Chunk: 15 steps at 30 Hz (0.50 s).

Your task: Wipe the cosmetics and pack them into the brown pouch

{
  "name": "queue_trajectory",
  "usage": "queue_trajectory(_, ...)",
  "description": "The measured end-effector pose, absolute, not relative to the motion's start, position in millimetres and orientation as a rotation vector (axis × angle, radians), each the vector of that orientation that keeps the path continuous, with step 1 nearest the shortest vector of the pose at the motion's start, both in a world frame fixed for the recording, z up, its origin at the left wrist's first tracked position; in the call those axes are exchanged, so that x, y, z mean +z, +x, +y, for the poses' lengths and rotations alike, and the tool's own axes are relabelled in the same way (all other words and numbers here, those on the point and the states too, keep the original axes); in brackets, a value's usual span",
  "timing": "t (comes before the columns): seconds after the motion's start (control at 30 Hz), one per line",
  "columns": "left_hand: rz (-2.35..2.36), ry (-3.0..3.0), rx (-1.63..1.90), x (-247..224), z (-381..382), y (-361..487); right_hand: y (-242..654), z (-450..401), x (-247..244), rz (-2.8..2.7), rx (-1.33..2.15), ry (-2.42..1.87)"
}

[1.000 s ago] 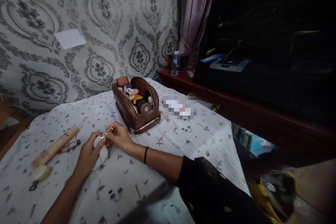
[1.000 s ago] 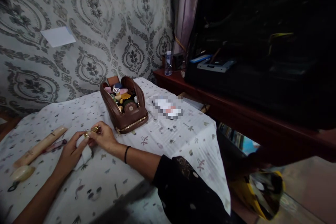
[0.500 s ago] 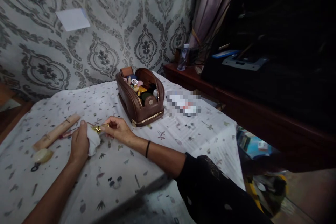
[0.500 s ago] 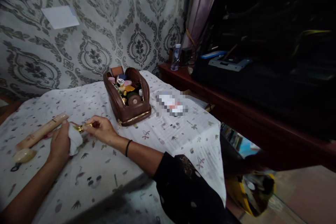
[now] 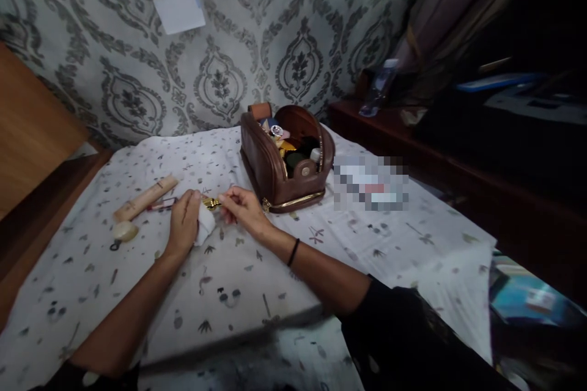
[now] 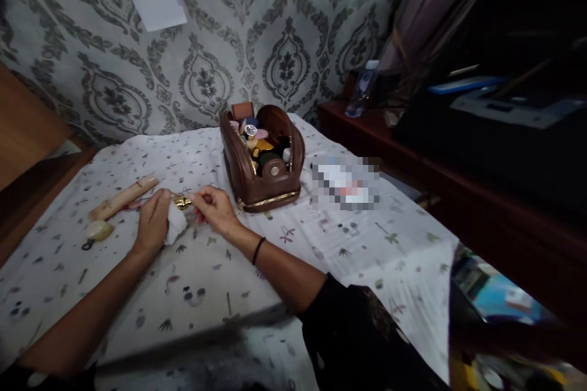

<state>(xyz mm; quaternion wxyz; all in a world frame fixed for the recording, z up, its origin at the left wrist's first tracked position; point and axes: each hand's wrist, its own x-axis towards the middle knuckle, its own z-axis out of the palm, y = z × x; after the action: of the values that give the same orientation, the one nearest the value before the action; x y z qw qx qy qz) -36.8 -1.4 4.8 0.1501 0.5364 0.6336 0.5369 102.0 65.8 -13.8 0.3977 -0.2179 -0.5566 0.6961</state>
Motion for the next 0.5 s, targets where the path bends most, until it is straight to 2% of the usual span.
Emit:
queue_trajectory(0.37, 1.771, 1.889, 1.234, 6.0, -4.6, -35.2, 107.0, 68.9, -9.8, -1.238, 1.815, -0.627)
queue_trajectory(0.5, 1.818, 1.821, 1.231, 10.3, -8.9, -30.3, 108.5, 68.3, -8.3, -1.256, 1.82, -0.603)
